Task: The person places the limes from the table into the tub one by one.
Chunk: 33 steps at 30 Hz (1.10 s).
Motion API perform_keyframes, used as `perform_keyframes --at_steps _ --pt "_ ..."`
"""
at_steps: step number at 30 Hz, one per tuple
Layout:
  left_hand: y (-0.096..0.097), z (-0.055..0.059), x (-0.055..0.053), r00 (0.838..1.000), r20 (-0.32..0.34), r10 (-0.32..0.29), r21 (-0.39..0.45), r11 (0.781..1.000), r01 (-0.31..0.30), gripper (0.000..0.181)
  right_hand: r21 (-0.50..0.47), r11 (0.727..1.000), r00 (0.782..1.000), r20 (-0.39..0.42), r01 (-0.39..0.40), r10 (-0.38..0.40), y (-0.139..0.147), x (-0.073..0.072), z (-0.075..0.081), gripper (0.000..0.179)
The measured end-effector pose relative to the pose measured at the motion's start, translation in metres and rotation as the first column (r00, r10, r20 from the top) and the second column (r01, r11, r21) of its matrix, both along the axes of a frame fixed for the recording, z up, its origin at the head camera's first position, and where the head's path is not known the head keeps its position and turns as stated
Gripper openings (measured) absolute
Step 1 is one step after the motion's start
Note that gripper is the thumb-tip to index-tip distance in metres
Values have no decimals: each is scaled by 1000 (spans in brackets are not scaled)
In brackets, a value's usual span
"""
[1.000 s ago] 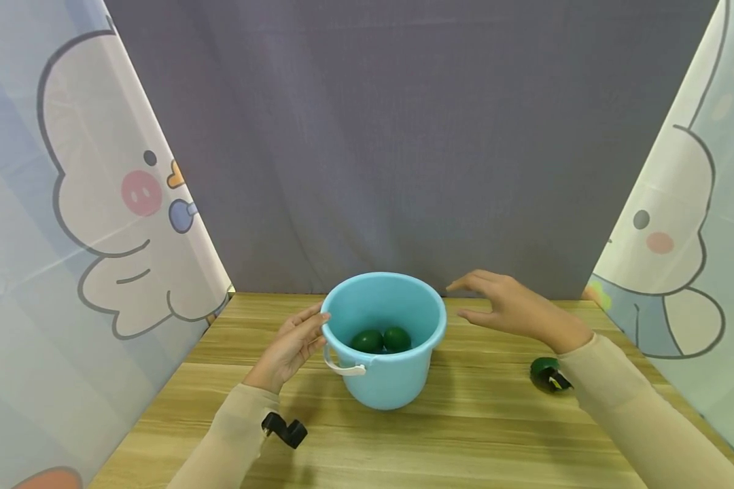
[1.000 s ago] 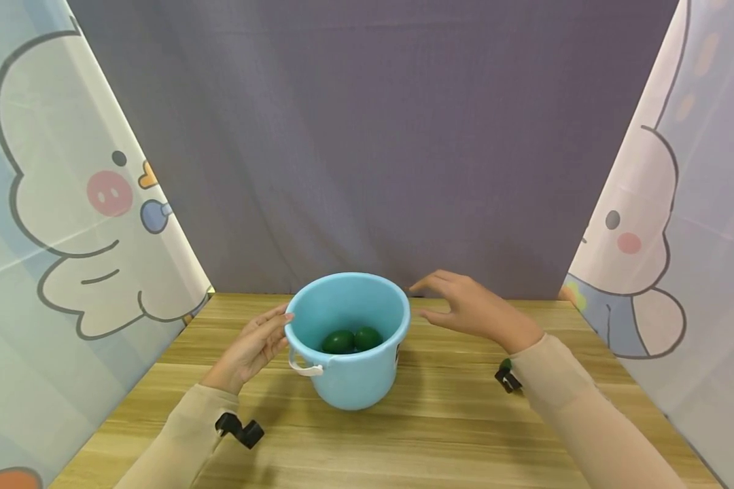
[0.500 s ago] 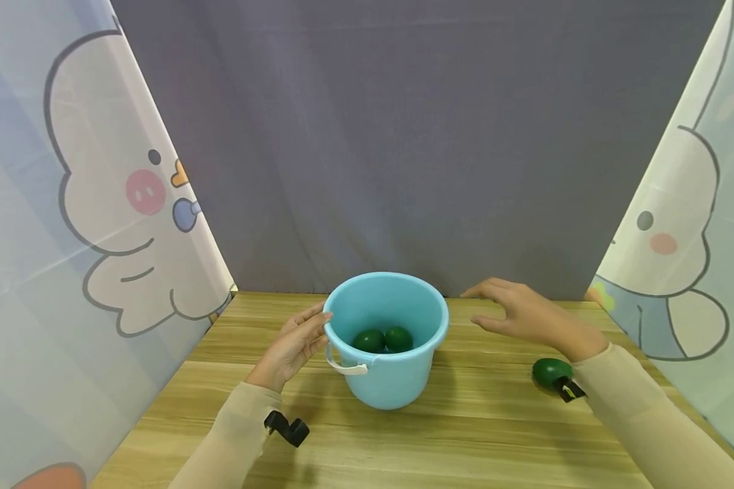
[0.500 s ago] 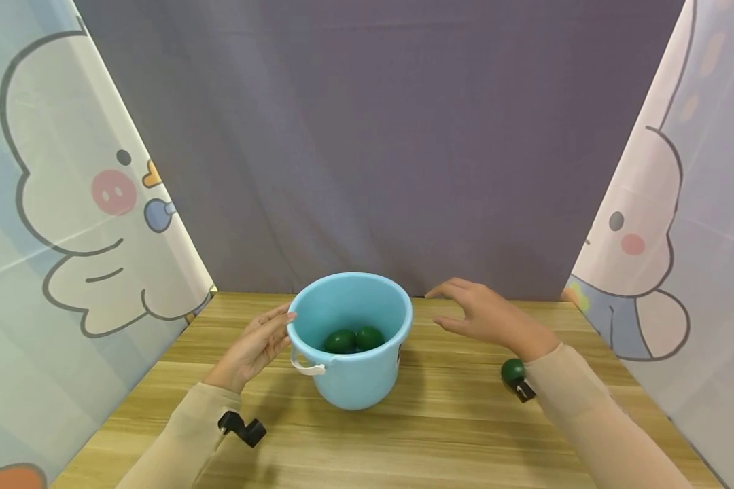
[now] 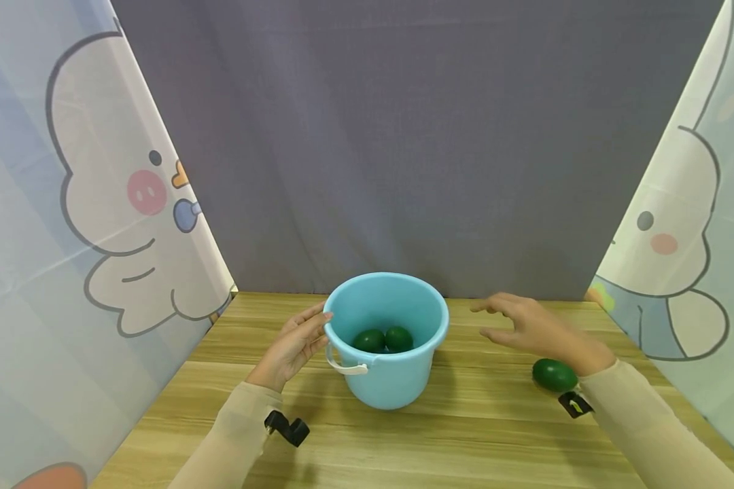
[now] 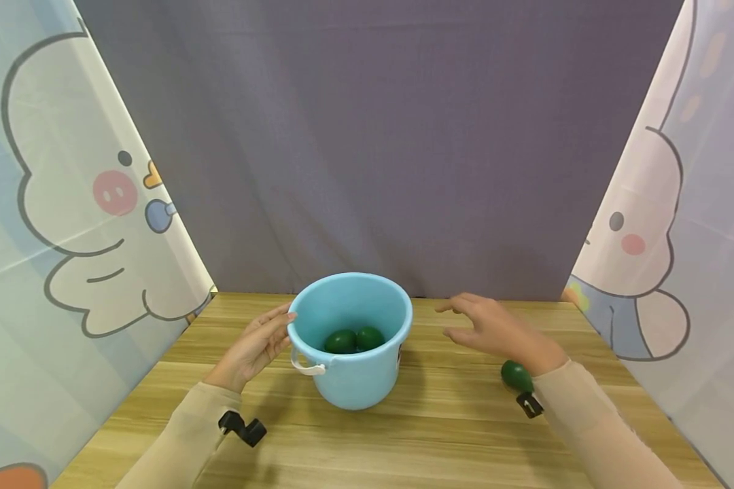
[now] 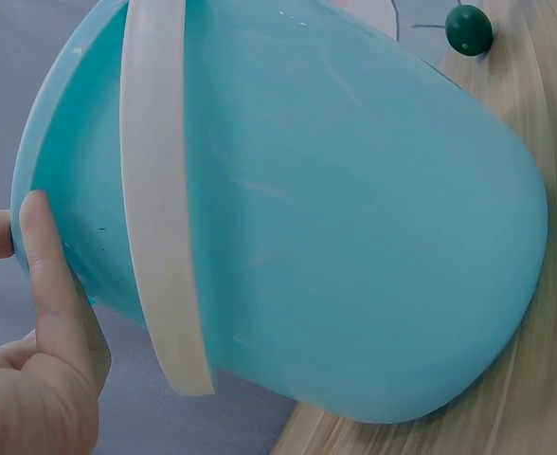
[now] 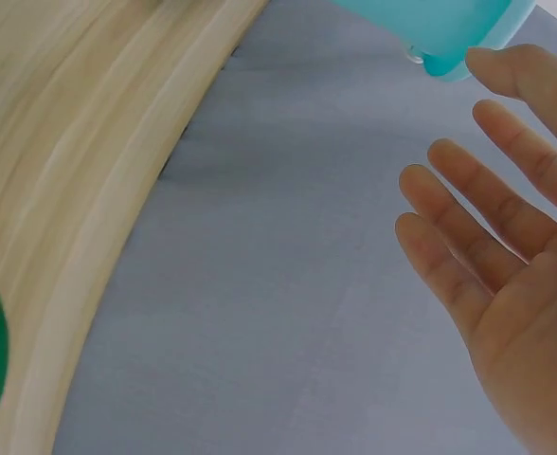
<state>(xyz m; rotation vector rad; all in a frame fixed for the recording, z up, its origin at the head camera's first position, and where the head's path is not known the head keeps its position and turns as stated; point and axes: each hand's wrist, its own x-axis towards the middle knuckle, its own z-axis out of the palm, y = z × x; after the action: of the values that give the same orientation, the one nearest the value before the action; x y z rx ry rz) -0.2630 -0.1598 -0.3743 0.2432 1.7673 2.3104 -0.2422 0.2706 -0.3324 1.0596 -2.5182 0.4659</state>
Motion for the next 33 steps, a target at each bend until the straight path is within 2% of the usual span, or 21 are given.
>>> perform_keyframes --at_steps 6,13,20,28,33 --pt "0 0 0 1000 -2 -4 7 1000 4 58 18 999 1000 2 31 -31 7 3 -8 38" --pt "0 0 -1 1000 1 -5 7 1000 5 58 33 997 996 48 71 -73 17 4 -18 37" --pt "-1 0 0 1000 -4 -9 0 1000 9 58 19 997 997 15 79 -80 27 7 -31 35" --pt "-1 -1 0 1000 -4 -5 -1 1000 5 58 15 995 995 24 97 -97 37 13 -42 37" --pt "-1 -1 0 1000 0 -3 -3 1000 3 59 18 996 996 -25 86 -86 46 16 -50 41"
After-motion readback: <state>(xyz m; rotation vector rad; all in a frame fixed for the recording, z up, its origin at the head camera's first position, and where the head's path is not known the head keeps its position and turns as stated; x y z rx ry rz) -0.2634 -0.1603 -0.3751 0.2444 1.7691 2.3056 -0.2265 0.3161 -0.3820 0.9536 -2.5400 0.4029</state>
